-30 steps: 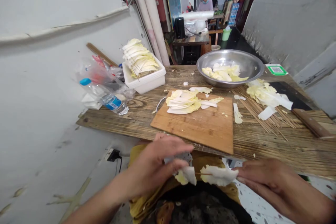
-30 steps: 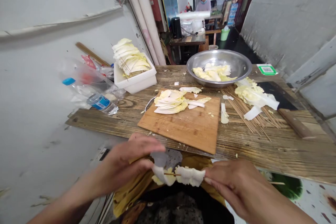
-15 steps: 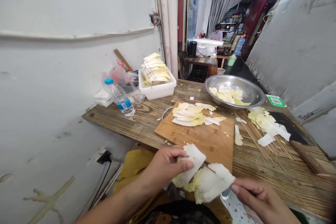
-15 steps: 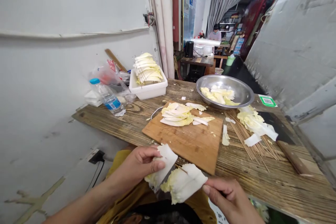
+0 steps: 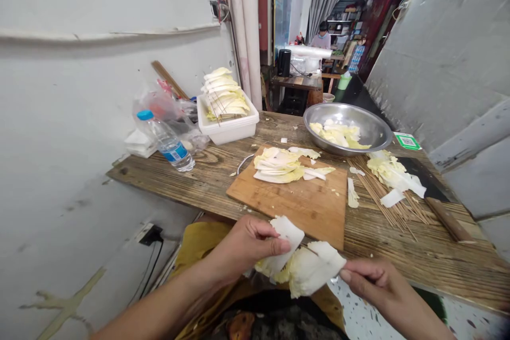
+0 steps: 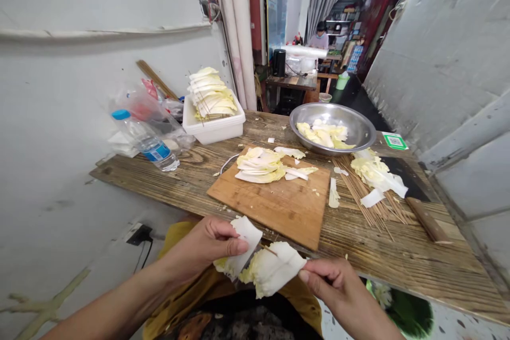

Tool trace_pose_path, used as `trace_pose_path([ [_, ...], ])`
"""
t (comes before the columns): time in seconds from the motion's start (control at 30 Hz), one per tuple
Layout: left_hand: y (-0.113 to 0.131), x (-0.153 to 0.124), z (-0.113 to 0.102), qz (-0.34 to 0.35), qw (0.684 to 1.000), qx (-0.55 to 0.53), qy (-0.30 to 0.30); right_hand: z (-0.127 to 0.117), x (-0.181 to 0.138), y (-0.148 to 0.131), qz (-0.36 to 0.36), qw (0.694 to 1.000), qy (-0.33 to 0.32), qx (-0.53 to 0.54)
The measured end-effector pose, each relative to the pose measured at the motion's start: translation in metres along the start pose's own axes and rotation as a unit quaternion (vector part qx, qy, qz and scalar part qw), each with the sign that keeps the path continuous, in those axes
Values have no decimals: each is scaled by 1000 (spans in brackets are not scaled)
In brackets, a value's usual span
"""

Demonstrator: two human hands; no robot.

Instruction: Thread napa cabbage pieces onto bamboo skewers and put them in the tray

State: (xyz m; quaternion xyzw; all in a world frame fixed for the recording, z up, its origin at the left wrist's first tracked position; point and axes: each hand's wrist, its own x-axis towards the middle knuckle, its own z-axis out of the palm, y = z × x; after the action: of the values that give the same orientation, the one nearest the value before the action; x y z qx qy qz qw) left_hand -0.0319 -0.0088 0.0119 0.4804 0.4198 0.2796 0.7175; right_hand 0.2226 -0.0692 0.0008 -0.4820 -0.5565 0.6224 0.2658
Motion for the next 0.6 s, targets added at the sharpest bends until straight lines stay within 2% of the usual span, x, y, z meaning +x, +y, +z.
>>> trace_pose_path([
  [0.13,2,6,8,4,999,-11,-33,3,2,-2,-4,1000,-2,4],
  [0.43,7,22,6,-23,998,45,-31,5,14,8,11,999,17,44],
  [0.6,3,39,-4,31,993,116,-19,6,24,22,-12,997,48,56],
])
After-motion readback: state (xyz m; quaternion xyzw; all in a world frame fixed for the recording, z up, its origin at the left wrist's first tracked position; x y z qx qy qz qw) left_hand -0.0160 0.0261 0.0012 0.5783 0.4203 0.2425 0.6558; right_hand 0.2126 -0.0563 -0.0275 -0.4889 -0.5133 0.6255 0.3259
